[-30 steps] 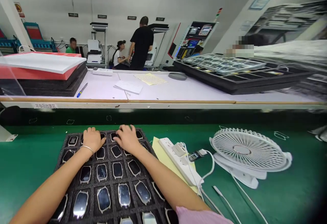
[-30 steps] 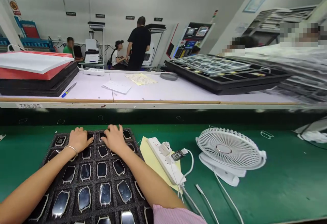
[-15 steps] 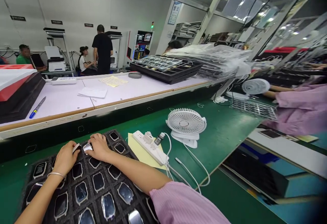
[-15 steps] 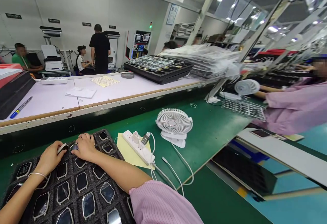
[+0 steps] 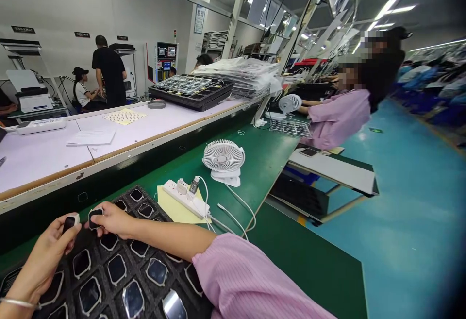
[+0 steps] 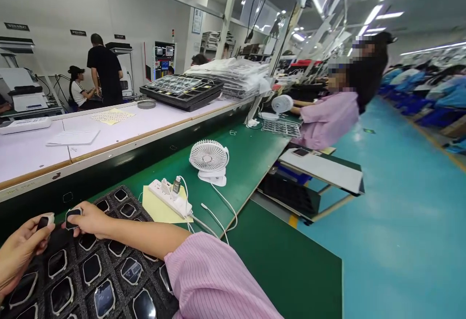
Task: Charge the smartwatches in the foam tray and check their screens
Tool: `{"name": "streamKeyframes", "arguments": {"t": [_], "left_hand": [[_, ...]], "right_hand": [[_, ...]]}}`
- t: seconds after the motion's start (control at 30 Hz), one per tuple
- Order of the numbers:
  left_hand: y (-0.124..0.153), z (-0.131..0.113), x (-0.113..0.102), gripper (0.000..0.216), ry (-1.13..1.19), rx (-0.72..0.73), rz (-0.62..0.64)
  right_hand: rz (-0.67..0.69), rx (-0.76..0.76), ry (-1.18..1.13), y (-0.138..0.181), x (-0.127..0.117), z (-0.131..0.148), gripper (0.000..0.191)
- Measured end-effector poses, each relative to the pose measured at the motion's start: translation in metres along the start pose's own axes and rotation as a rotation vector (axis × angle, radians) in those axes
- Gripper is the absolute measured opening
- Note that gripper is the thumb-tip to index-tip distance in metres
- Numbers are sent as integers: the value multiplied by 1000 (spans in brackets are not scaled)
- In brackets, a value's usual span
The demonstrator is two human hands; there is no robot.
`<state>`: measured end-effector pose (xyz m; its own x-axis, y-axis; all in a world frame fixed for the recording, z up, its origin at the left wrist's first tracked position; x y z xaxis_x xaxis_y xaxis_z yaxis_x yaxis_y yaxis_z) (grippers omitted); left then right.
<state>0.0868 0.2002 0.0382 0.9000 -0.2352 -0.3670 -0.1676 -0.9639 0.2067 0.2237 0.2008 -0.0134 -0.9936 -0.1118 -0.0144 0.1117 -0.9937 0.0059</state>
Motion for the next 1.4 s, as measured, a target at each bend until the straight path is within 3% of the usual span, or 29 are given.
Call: {"name": "streamKeyframes", "arguments": {"t": [0.13,0.27,0.43,0.5,0.7,0.87,0.97,1.03,1.1,1.17,1.23,1.3,1.4], "left_hand": [[3,20,7,70,-3,10,2],[-14,46,8,67,-105,33,-17],[-23,41,-8,50,-439,281,-254],[-24,40,-8,51,-594,290,-253],[-26,45,9,42,-717,233,-254],[-16,49,22,29,-889,219,-324],[-11,52,25,38,-980,211,-327],[-7,49,27,45,-1038,225,-330],[1,36,29,48,-1149,330,-371],[11,23,30,48,-1234,436,-337],[25,18,19,50,-1290,508,-281],[46,28,-11,53,-1291,474,-276],[95,78,-75,62,-1222,239,-373]], "right_hand": [[65,202,-499,9,10,-16,14],[74,257,-648,13,10,-21,17],[-22,145,-472,10,-4,-16,28],[-27,112,-397,3,-11,-21,28],[-89,-75,71,-11,-33,-27,29],[-7,-202,390,-5,-20,-23,29],[4,-275,538,-2,-15,-28,36],[-28,-403,818,3,-11,-28,43],[10,-453,1020,7,-6,-31,44],[87,-384,1124,10,-2,-36,48],[172,-274,1175,13,0,-39,56],[201,-190,1178,14,-1,-37,62],[214,-154,1131,15,-1,-35,69]]}}
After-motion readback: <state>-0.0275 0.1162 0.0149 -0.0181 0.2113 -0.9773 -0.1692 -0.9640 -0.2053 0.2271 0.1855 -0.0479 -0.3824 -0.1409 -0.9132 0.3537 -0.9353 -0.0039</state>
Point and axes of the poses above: each hand's wrist, its own y-axis away from the middle knuckle, its own x-axis out of the palm, z = x × y, the point moved 6 cm from there along -y, towards the middle knuckle, and after that the axes turned 12 degrees about -y, right-handed, at the moved point
